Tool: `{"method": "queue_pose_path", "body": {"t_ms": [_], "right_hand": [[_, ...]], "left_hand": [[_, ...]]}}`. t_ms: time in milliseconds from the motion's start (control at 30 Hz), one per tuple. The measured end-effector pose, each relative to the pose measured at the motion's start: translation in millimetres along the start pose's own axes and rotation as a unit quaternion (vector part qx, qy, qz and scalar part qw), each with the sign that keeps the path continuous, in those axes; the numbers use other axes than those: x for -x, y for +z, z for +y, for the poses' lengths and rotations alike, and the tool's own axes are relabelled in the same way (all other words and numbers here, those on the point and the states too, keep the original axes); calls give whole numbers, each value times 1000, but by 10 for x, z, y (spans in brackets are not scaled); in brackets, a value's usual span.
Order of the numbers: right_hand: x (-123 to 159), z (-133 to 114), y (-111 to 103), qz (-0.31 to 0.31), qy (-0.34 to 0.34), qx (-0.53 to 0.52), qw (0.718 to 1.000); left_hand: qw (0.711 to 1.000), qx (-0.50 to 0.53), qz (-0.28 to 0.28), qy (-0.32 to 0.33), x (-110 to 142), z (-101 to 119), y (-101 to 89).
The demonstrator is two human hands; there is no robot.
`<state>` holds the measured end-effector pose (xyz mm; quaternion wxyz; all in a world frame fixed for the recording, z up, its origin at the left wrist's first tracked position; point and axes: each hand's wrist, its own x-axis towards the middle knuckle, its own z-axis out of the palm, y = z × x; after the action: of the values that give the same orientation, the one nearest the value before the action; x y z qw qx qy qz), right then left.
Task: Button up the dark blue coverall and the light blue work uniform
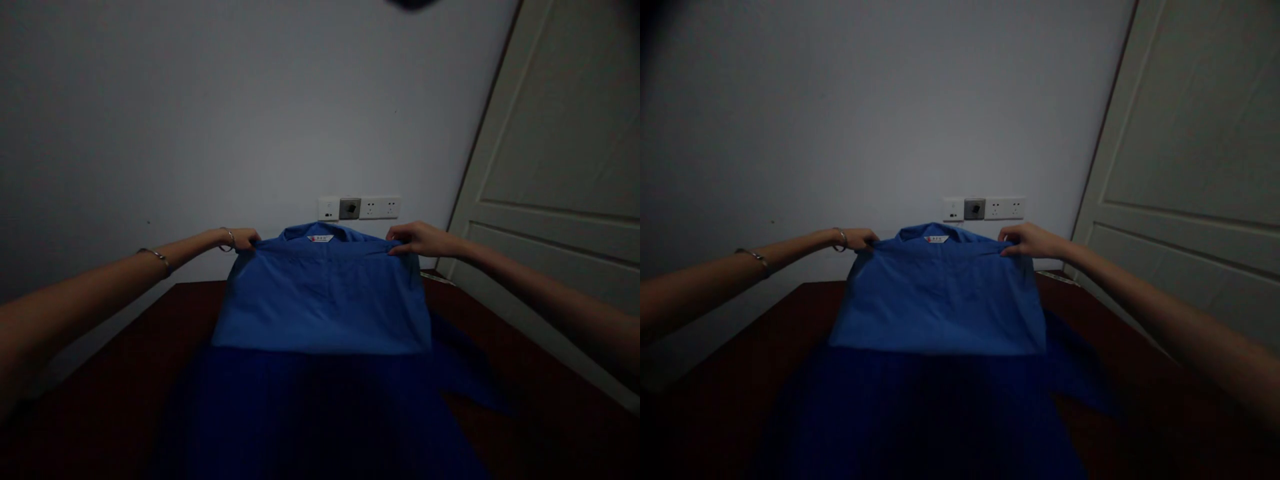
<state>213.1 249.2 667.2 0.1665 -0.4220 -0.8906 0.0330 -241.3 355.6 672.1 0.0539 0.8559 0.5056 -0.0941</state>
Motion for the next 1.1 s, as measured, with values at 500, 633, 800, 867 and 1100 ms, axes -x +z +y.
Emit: {"method": "queue_pose_path", "body": {"t_ms": [500, 633, 800, 867, 1100], "right_hand": [[1707, -416, -558, 125, 134, -86, 979], [1879, -393, -328, 143, 192, -82, 967], [2144, -87, -137, 139, 281, -96, 945], [2310, 133, -53, 136, 308, -77, 938], [2890, 886, 351, 96, 390, 67, 913]], "left_hand": [[941, -259, 217, 3, -819, 1841, -848], [932, -272, 230, 62, -1419, 2205, -852], [916, -275, 249, 153, -2232, 2746, -753], [907, -271, 260, 190, -2541, 3020, -641], [896, -244, 261, 265, -3446, 3972, -98]]}}
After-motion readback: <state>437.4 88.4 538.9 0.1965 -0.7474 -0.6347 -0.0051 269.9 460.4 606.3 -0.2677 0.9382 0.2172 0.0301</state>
